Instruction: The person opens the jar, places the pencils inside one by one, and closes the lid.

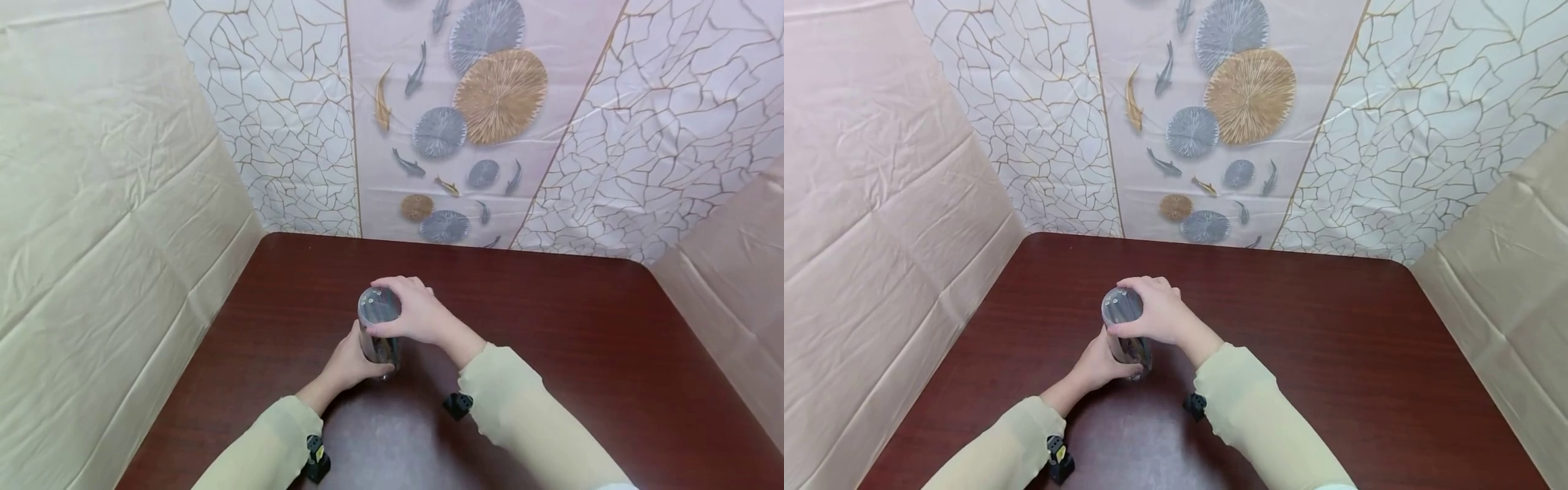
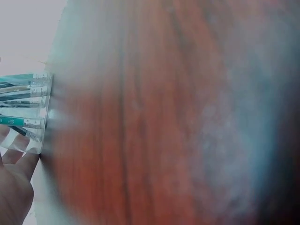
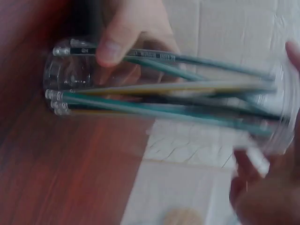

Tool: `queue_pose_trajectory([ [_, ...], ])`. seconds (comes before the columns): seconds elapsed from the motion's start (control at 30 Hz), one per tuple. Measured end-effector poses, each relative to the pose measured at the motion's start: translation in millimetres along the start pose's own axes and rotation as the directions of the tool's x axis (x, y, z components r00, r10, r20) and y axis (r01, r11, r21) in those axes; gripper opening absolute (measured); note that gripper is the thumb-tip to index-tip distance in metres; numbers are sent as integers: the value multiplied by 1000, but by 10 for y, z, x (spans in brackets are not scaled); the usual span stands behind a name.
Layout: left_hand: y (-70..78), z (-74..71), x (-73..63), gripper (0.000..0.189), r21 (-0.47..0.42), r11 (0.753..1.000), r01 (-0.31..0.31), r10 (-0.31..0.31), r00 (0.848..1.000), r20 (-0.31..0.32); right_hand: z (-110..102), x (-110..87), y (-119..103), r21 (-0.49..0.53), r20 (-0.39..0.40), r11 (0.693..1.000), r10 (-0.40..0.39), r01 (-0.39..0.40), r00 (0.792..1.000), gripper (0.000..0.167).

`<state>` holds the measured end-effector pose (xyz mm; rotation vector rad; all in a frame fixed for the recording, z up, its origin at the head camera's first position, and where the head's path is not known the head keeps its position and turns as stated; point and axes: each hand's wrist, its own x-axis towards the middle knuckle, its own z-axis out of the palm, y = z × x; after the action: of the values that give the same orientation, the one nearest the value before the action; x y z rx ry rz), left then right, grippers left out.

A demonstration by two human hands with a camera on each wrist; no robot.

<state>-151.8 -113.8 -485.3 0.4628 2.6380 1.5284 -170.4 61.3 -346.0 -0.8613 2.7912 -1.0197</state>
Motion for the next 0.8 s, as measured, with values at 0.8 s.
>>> queue_pose_trajectory([
  [0.8,91,-6,-10,96,8,1000,-14,13,997,75,-113,-112,272,107,107,989,-109,98,988,95],
])
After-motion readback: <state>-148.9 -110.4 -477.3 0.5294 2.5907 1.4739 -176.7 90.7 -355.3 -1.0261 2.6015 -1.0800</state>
